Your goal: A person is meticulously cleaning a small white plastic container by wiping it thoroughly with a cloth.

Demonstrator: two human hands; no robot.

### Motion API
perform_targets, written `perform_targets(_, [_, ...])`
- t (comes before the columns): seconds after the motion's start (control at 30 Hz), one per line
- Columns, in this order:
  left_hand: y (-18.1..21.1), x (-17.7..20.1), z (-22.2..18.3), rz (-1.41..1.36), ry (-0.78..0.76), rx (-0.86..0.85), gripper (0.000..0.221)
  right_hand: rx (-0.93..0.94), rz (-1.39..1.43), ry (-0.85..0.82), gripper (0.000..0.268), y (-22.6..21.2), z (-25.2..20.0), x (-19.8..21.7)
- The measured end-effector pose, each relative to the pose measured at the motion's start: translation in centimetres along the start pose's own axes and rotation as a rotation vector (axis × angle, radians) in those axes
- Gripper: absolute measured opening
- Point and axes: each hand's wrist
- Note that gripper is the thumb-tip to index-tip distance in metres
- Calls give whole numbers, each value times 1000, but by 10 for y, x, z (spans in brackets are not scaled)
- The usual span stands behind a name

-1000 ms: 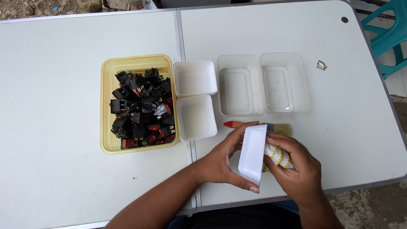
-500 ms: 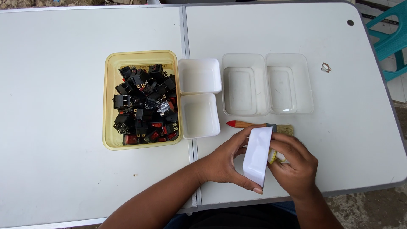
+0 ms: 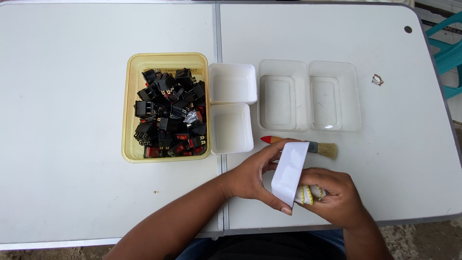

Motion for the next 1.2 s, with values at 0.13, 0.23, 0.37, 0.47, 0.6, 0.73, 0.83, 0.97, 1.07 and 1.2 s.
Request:
perform_targets(0.13, [-1, -10, -1, -24, 45, 26, 116, 76, -266, 105, 31, -5, -1, -5])
perform_targets(0.23, [3, -12, -1, -31, 18, 16, 120, 87, -410, 377, 37, -6, -6, -7])
perform_targets(0.37, [4, -4, -2, 4, 15, 24, 114, -160, -50, 75, 42, -3, -10, 2])
perform_targets(0.47, [5, -10, -1, -13, -5, 46, 116, -54, -213, 244, 41, -10, -1, -6])
perform_targets(0.6, [-5, -8, -1, -55, 29, 0, 111, -240, -119, 286, 38, -23, -2, -16])
perform_targets(0.73, [4, -4, 0, 32, -28, 9, 115, -302, 105, -21, 47, 3, -10, 16])
perform_targets(0.83, [3, -9, -2, -62, 2, 119, 119, -131, -45, 117, 41, -11, -6, 35])
perform_targets(0.97, [9, -5, 0, -41, -30, 131, 113, 1, -150, 438, 32, -3, -20, 54])
perform_targets(1.07, [16, -8, 2, 183, -72, 188, 114, 236, -245, 260, 32, -24, -5, 51])
perform_targets(1.2, [-3, -10, 0, 513, -86, -1, 114, 208, -223, -97, 37, -35, 14, 39])
Point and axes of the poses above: each hand's wrist, its own z-axis towards the middle knuckle, its own x-axis out of the back of the hand, y = z × x, and after that the axes turned 4 degrees about y, right-handed
